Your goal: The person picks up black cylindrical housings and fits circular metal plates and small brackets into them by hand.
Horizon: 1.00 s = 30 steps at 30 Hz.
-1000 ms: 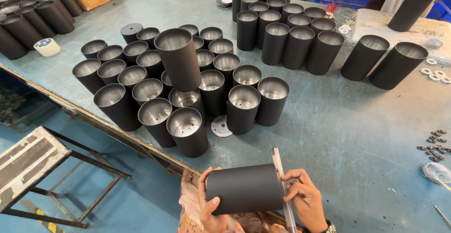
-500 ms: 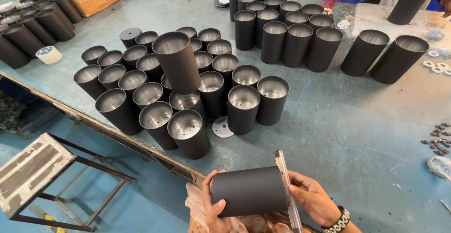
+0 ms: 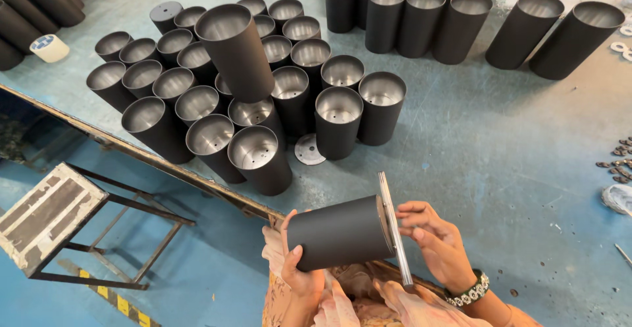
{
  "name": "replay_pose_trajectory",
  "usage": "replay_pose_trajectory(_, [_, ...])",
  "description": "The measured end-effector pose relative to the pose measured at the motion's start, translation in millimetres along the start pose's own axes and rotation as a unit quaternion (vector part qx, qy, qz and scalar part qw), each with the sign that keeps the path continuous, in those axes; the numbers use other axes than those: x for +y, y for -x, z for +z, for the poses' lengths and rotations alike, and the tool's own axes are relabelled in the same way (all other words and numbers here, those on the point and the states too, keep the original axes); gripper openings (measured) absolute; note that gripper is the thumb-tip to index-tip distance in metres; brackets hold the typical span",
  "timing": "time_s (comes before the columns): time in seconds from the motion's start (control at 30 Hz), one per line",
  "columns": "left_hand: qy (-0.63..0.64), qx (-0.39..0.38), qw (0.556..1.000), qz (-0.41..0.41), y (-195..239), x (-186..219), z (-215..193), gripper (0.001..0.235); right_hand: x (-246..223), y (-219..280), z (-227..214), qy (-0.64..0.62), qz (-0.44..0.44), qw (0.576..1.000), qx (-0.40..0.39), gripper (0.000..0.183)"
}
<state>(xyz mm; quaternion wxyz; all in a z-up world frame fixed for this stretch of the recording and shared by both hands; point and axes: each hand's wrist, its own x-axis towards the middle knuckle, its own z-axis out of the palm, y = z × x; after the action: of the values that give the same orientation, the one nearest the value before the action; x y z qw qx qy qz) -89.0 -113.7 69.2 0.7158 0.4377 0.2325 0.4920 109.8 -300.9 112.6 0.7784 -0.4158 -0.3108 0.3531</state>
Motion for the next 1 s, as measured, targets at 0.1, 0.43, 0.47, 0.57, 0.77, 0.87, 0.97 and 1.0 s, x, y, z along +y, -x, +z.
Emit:
replay_pose_trajectory(0.1, [0.137,-0.035,0.989,-0.049,3.0,7.4,6.3,0.086,1.7,-4.3,7.4,0.049,0.114,0.991,0.047,0.046])
replay_pose_trajectory(0.43, [0.158,-0.045,0.983,-0.077,5.6,10.9,16.3,0.085,-19.5,-9.4,0.6,0.176,0.107,0.979,-0.015,0.048])
replay_pose_trajectory(0.47, [0.165,-0.04,0.982,-0.084,5.9,9.1,16.9,0.084,-18.3,-9.0,3.9,0.248,0.037,0.968,-0.01,0.044])
replay_pose_trajectory(0.57, [0.189,-0.025,0.976,-0.105,5.1,4.4,17.6,0.081,-14.2,-8.0,15.7,0.446,-0.179,0.877,0.004,0.035])
replay_pose_trajectory(0.77, [0.209,-0.011,0.971,-0.118,5.1,-3.0,11.1,0.08,-14.1,-11.9,18.8,0.553,-0.373,0.745,0.01,0.031])
replay_pose_trajectory(0.87, [0.199,-0.004,0.973,-0.118,3.7,-2.4,8.3,0.08,-18.7,-18.8,10.4,0.573,-0.382,0.725,0.027,0.031])
replay_pose_trajectory(0.97, [0.169,0.012,0.978,-0.123,1.9,4.7,11.0,0.079,-22.2,-23.3,1.4,0.594,-0.353,0.721,0.051,0.031])
replay_pose_trajectory(1.0, [0.144,0.018,0.982,-0.12,1.8,8.2,12.7,0.08,-22.3,-24.0,-0.9,0.601,-0.34,0.721,0.057,0.031])
